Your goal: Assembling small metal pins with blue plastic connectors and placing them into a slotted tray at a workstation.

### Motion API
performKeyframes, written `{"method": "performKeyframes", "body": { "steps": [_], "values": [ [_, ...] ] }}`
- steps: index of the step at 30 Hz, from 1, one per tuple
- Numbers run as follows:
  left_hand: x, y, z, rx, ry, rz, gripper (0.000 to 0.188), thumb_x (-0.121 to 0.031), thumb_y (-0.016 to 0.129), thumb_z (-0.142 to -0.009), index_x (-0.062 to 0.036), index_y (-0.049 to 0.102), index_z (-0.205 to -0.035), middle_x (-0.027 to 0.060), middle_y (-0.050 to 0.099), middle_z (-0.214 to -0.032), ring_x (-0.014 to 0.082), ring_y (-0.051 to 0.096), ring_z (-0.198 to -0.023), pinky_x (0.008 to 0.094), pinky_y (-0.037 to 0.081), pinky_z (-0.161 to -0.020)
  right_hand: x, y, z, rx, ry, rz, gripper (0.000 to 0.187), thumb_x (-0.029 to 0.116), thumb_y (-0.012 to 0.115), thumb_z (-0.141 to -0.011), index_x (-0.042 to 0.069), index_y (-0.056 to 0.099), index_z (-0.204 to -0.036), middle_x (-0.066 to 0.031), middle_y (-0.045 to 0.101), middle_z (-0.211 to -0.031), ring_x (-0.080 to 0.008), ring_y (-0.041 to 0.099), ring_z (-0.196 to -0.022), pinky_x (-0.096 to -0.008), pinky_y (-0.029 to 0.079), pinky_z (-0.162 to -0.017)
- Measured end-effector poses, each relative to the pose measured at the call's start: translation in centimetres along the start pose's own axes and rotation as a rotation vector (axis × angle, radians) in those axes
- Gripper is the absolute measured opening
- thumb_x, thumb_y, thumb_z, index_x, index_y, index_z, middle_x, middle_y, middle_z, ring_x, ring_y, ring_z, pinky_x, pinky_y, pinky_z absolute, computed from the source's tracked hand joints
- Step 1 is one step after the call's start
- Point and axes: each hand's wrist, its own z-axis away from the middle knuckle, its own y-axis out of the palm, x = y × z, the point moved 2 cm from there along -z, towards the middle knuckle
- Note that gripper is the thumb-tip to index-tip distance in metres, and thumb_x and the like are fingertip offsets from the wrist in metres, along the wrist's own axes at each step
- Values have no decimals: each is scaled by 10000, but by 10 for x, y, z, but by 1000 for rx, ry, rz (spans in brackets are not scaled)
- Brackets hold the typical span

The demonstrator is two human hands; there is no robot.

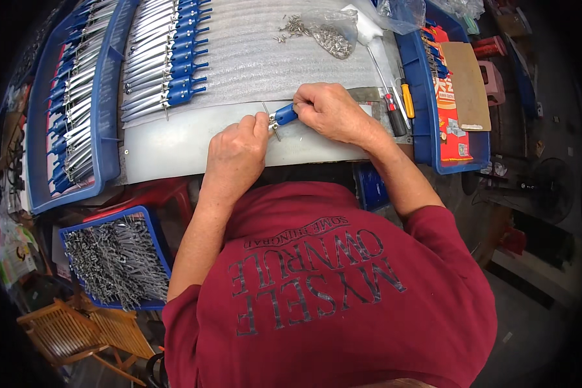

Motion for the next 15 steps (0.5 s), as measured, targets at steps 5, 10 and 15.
{"method": "performKeyframes", "body": {
  "steps": [5, 10, 15],
  "values": [
    [0, 1, 0, 4, 6, 1, 136, -118, 537, -758, -23, 474, -831, 74, 474, -633, 201, 536, -534, 323, 445, -451, -1, 3, 1, -32, 45, -2, 139, 119, 503, -723, -9, 552, -742, -172, 547, -646, -302, 542, -594, -346, 417, -546],
    [0, 2, 0, 14, 7, -21, 121, -117, 527, -768, -24, 473, -823, 72, 472, -631, 196, 536, -534, 317, 447, -456, -3, 3, -1, -16, 44, -5, 135, 126, 513, -721, -1, 554, -741, -166, 547, -637, -293, 546, -585, -344, 418, -542],
    [1, 1, -2, 13, 1, -2, 111, -118, 523, -770, -31, 469, -813, 72, 472, -630, 198, 537, -532, 319, 447, -456, 1, -1, -3, -13, 35, 18, 135, 136, 535, -721, 2, 546, -728, -158, 538, -626, -273, 539, -571, -335, 409, -532]
  ]
}}
